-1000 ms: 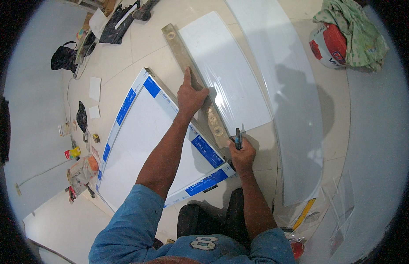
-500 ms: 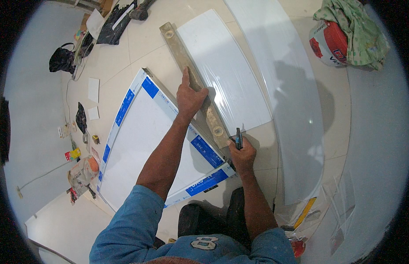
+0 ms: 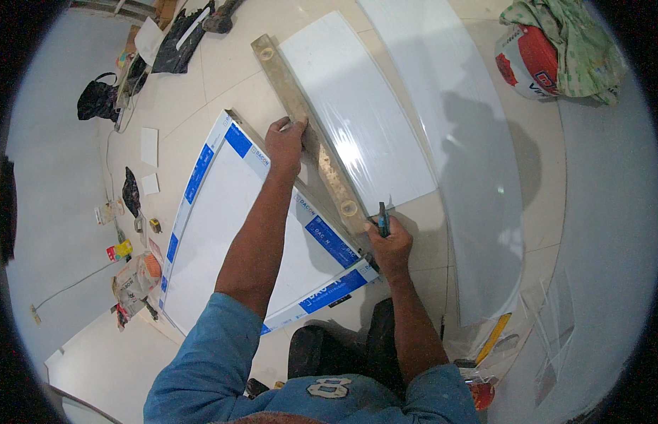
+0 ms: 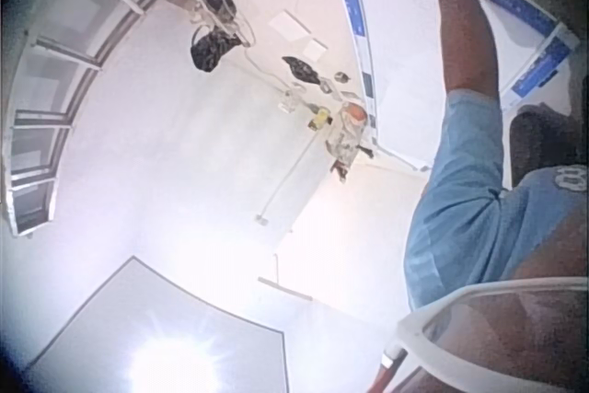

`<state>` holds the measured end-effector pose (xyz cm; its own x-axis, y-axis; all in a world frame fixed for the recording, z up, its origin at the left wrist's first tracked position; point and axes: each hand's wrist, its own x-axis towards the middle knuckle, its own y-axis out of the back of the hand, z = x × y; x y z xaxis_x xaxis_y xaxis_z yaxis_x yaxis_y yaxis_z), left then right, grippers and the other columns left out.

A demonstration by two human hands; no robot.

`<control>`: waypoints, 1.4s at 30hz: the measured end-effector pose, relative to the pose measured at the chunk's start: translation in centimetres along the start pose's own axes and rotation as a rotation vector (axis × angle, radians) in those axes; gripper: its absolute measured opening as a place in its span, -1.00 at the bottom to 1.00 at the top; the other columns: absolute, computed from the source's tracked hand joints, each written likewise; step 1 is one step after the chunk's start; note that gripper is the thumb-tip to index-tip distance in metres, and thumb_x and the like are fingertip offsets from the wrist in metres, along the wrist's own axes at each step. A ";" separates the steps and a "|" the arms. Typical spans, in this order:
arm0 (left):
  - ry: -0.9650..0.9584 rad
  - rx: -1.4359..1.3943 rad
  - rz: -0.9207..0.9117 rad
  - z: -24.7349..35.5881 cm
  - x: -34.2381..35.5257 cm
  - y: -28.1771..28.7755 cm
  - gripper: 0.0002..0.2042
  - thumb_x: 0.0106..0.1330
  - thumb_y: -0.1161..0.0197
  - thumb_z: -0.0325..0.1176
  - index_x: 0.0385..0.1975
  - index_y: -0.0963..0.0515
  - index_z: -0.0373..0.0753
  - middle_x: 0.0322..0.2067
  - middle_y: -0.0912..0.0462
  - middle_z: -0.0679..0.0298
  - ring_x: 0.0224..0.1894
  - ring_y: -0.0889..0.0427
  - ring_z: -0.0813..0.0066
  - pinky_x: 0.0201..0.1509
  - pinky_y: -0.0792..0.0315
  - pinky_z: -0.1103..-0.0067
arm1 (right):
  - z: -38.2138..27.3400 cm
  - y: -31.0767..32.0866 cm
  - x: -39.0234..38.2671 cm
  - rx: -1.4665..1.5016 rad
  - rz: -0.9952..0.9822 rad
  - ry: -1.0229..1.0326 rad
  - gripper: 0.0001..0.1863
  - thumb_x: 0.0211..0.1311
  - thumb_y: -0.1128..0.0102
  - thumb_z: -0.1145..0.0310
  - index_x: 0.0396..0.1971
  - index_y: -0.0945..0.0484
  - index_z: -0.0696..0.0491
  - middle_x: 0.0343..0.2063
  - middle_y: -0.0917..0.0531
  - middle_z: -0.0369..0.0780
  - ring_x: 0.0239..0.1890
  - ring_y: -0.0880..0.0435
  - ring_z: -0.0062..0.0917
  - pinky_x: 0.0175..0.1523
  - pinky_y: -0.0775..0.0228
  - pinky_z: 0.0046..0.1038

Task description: The person kneels on the floor and measures a white tile using a try square and pencil. They then use a utility knife and a straight edge to score and cut the tile along the marked line.

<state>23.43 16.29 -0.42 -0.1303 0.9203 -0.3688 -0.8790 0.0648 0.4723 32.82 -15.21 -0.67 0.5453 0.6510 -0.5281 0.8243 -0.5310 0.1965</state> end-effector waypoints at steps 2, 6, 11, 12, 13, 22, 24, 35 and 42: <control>0.040 -0.025 -0.060 0.2 1.0 0.1 -0.49 0.32 -0.58 -0.34 0.14 -0.61 -0.58 -0.17 -0.81 -0.10 -0.16 -0.81 0.22 -0.05 -0.68 0.43 | 0.2 0.0 0.0 0.027 -0.009 -0.021 -0.87 0.34 -0.51 0.48 -0.18 -0.77 0.16 -0.47 -0.72 -0.38 -0.44 -0.63 -0.74 -0.29 -0.54 -0.57; 0.093 -0.081 -0.107 0.4 1.8 0.5 -0.62 0.32 -0.63 -0.34 -0.07 -0.67 -0.51 -0.24 -0.78 0.13 -0.30 -0.77 0.34 -0.21 -0.71 0.41 | 0.3 0.1 0.1 -0.009 -0.008 0.047 -0.86 0.35 -0.52 0.47 -0.17 -0.77 0.18 -0.47 -0.74 -0.34 -0.42 -0.68 -0.71 -0.28 -0.58 -0.56; 0.133 -0.124 -0.161 0.6 2.1 0.7 -0.69 0.34 -0.60 -0.40 -0.09 -0.66 -0.44 -0.26 -0.77 0.15 -0.30 -0.77 0.37 -0.20 -0.72 0.43 | 0.4 0.1 0.0 0.106 -0.025 -0.053 -0.84 0.33 -0.55 0.39 -0.20 -0.75 0.09 -0.50 -0.67 -0.42 -0.46 -0.57 -0.73 -0.30 -0.50 -0.51; 0.137 -0.163 -0.179 0.5 2.1 0.7 -0.70 0.35 -0.59 -0.41 -0.09 -0.65 -0.44 -0.26 -0.76 0.16 -0.31 -0.77 0.38 -0.21 -0.72 0.43 | 0.4 0.0 0.0 0.100 -0.006 -0.013 -0.84 0.33 -0.55 0.39 -0.20 -0.75 0.09 -0.50 -0.68 -0.41 -0.45 -0.59 -0.73 -0.30 -0.51 -0.51; 0.140 -0.201 -0.197 0.5 2.2 0.6 -0.72 0.35 -0.59 -0.42 -0.10 -0.65 -0.43 -0.27 -0.76 0.16 -0.32 -0.76 0.39 -0.22 -0.71 0.43 | 0.4 0.0 0.0 0.117 -0.007 -0.020 -0.85 0.33 -0.55 0.40 -0.20 -0.75 0.10 -0.50 -0.69 -0.41 -0.45 -0.61 -0.72 -0.30 -0.53 -0.50; 0.177 -0.329 -0.252 0.3 2.1 1.2 -0.75 0.43 -0.49 -0.45 -0.02 -0.60 -0.38 -0.23 -0.75 0.18 -0.27 -0.74 0.35 -0.13 -0.68 0.40 | 0.3 0.1 0.1 0.049 -0.023 -0.006 -0.86 0.38 -0.53 0.45 -0.17 -0.75 0.16 -0.45 -0.75 -0.32 -0.42 -0.71 -0.70 -0.29 -0.60 -0.58; 0.184 -0.421 -0.298 0.5 1.9 1.5 -0.74 0.48 -0.43 -0.44 0.05 -0.59 -0.39 -0.16 -0.74 0.14 -0.15 -0.74 0.29 0.04 -0.66 0.36 | 0.0 0.2 0.1 0.059 -0.016 -0.020 -0.88 0.38 -0.52 0.46 -0.19 -0.75 0.16 -0.46 -0.74 -0.33 -0.43 -0.69 -0.71 -0.32 -0.57 -0.59; 0.327 -0.690 -0.432 1.0 2.5 3.1 -0.71 0.61 -0.27 -0.33 0.13 -0.57 -0.42 -0.04 -0.72 0.09 0.01 -0.72 0.18 0.31 -0.59 0.26 | -0.6 0.5 0.1 0.042 -0.036 -0.079 -0.78 0.30 -0.59 0.36 -0.19 -0.75 0.13 -0.45 -0.77 -0.31 -0.39 -0.70 -0.66 -0.21 -0.61 -0.46; 0.210 -0.557 -0.364 -1.1 3.1 2.9 -0.74 0.57 -0.35 -0.26 -0.01 -0.58 -0.35 -0.12 -0.73 0.13 -0.06 -0.73 0.26 0.19 -0.64 0.31 | -0.4 0.4 0.2 0.021 -0.040 -0.102 -0.75 0.32 -0.60 0.31 -0.16 -0.75 0.13 -0.43 -0.76 -0.32 -0.38 -0.67 -0.67 -0.20 -0.58 -0.48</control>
<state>20.02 18.96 -1.09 0.1807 0.7801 -0.5990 -0.9806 0.0961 -0.1706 33.30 -15.11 -0.36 0.4931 0.6136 -0.6168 0.8409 -0.5179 0.1570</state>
